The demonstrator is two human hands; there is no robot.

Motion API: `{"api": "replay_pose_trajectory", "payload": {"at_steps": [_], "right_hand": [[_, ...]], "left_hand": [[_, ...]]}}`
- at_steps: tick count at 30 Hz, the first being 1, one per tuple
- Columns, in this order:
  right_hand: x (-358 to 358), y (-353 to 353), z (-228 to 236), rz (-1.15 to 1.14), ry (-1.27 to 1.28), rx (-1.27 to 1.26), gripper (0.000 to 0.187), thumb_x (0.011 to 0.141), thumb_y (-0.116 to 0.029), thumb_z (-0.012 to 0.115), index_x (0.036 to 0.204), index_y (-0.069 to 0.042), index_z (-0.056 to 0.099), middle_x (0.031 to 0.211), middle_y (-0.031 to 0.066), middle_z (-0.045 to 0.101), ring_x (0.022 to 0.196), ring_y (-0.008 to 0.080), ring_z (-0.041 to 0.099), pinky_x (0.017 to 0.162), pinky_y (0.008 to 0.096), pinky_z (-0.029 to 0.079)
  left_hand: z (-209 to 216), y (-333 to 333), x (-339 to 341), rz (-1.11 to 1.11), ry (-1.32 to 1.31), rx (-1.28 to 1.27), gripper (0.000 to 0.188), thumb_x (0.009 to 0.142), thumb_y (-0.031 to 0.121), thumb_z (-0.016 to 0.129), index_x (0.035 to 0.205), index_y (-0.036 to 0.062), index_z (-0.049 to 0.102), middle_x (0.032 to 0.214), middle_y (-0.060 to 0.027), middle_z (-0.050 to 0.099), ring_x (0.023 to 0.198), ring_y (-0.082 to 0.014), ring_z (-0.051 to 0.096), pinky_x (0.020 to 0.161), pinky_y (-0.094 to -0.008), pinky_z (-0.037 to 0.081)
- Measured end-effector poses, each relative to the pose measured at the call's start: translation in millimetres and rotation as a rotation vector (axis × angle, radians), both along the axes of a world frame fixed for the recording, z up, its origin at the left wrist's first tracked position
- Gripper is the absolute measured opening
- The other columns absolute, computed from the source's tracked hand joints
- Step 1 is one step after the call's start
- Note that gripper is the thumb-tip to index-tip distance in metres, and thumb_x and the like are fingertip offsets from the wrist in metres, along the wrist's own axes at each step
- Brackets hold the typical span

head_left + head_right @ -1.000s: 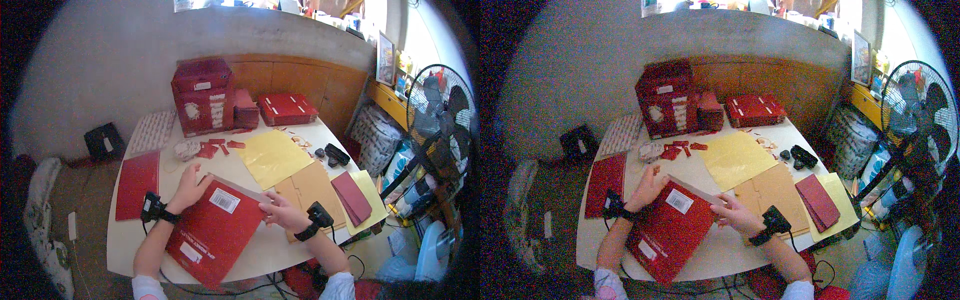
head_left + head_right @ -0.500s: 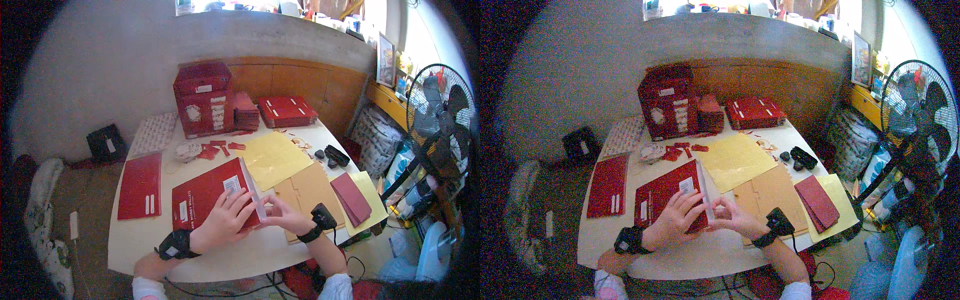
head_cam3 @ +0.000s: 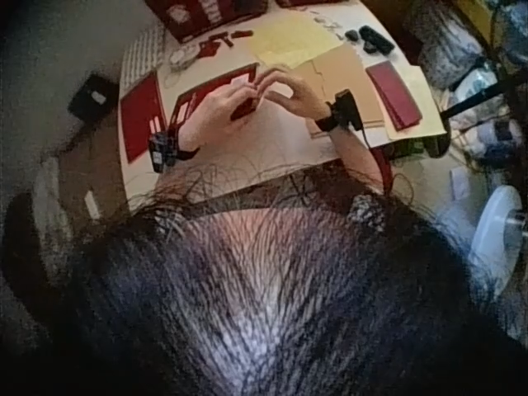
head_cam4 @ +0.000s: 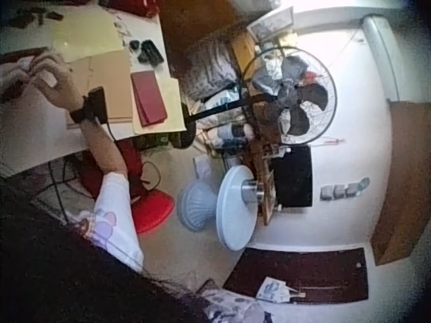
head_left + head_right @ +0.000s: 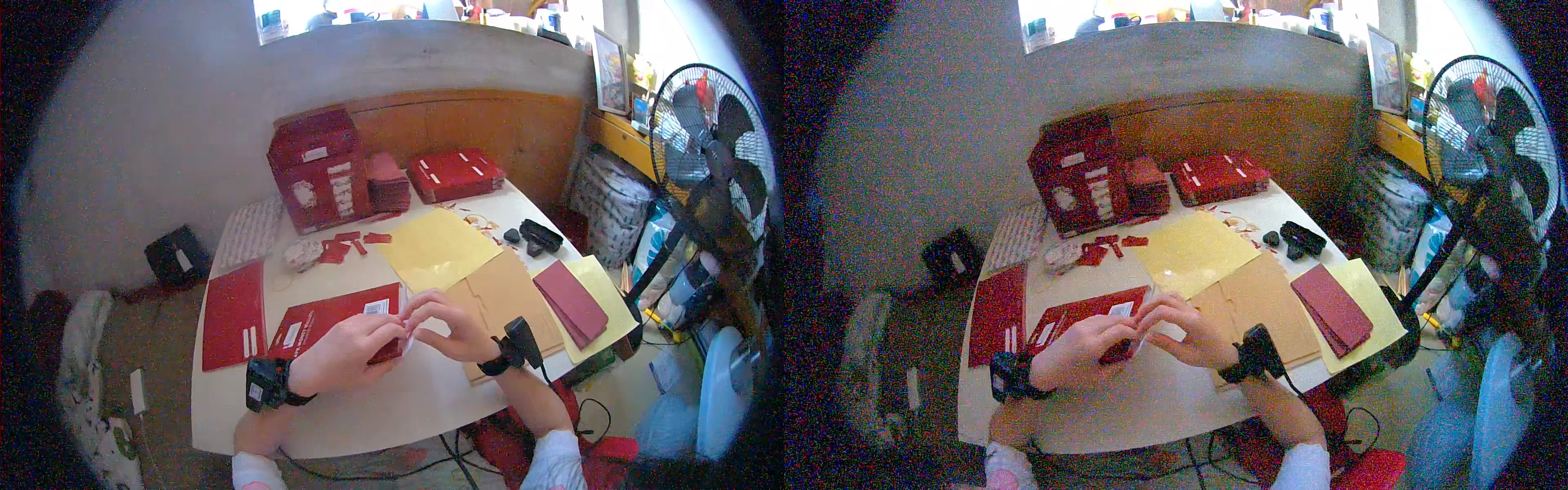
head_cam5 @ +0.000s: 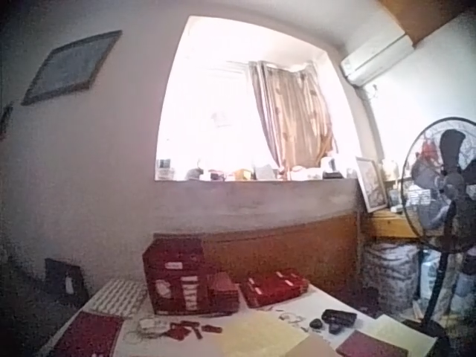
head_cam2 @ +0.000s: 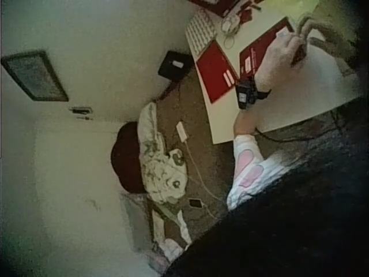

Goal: Folding and assembling red cardboard money wallets by peeling adhesive strips and pressing edges together.

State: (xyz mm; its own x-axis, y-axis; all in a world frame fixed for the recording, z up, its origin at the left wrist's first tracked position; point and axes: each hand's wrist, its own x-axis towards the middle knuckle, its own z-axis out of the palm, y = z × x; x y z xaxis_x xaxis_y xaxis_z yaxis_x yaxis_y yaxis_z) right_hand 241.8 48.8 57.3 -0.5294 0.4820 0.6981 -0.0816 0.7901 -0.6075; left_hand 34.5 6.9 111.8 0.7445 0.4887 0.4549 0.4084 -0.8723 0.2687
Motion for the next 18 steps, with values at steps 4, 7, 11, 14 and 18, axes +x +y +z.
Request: {"api": "replay_pose_trajectory", "payload": {"at_steps": [4, 7, 11, 14, 18], "right_hand": [[-1, 0, 5, 0.051, 0.051, -0.026, 0.011, 0.08, -0.001, 0.062, 0.089, -0.006, 0.06, 0.092, 0.0059, 0.056, 0.095, 0.0203, 0.052, 0.084, 0.0326, 0.04], [-5, 2, 7, 0.109, 0.039, -0.04, 0.006, 0.082, -0.003, 0.06, 0.087, -0.006, 0.059, 0.089, 0.0049, 0.055, 0.091, 0.0196, 0.051, 0.083, 0.0325, 0.039], [-10, 11, 8, 0.188, 0.092, -0.037, 0.003, 0.086, -0.008, 0.058, 0.084, -0.005, 0.058, 0.084, 0.004, 0.055, 0.088, 0.0192, 0.05, 0.083, 0.0323, 0.038], [-8, 16, 7, 0.25, 0.077, -0.061, 0.007, 0.087, -0.011, 0.057, 0.082, -0.005, 0.058, 0.083, 0.0036, 0.056, 0.087, 0.0186, 0.05, 0.084, 0.0321, 0.038], [-4, 17, 7, 0.339, 0.059, -0.18, 0.01, 0.088, -0.013, 0.056, 0.083, -0.005, 0.058, 0.082, 0.003, 0.057, 0.088, 0.0179, 0.05, 0.085, 0.0322, 0.038]], "left_hand": [[10, -5, 5, 0.121, -0.034, -0.129, 0.031, 0.069, 0.009, 0.068, 0.094, 0.0037, 0.051, 0.088, -0.0147, 0.059, 0.082, -0.0317, 0.06, 0.069, -0.0381, 0.049], [11, -8, 6, 0.169, -0.049, -0.065, 0.03, 0.068, 0.01, 0.068, 0.091, 0.0056, 0.05, 0.079, -0.0131, 0.058, 0.075, -0.031, 0.06, 0.065, -0.0377, 0.049], [4, -9, 12, 0.217, 0.002, 0.118, 0.026, 0.067, 0.012, 0.069, 0.084, 0.0058, 0.051, 0.073, -0.0112, 0.057, 0.068, -0.0291, 0.06, 0.062, -0.037, 0.049], [-2, -9, 17, 0.263, -0.001, 0.328, 0.022, 0.067, 0.013, 0.07, 0.075, 0.0057, 0.05, 0.068, -0.0093, 0.055, 0.063, -0.0271, 0.059, 0.06, -0.0368, 0.049], [-3, -9, 20, 0.303, 0.007, 0.377, 0.019, 0.067, 0.012, 0.069, 0.077, 0.0038, 0.055, 0.072, -0.0099, 0.059, 0.065, -0.0267, 0.06, 0.059, -0.0368, 0.049]]}}
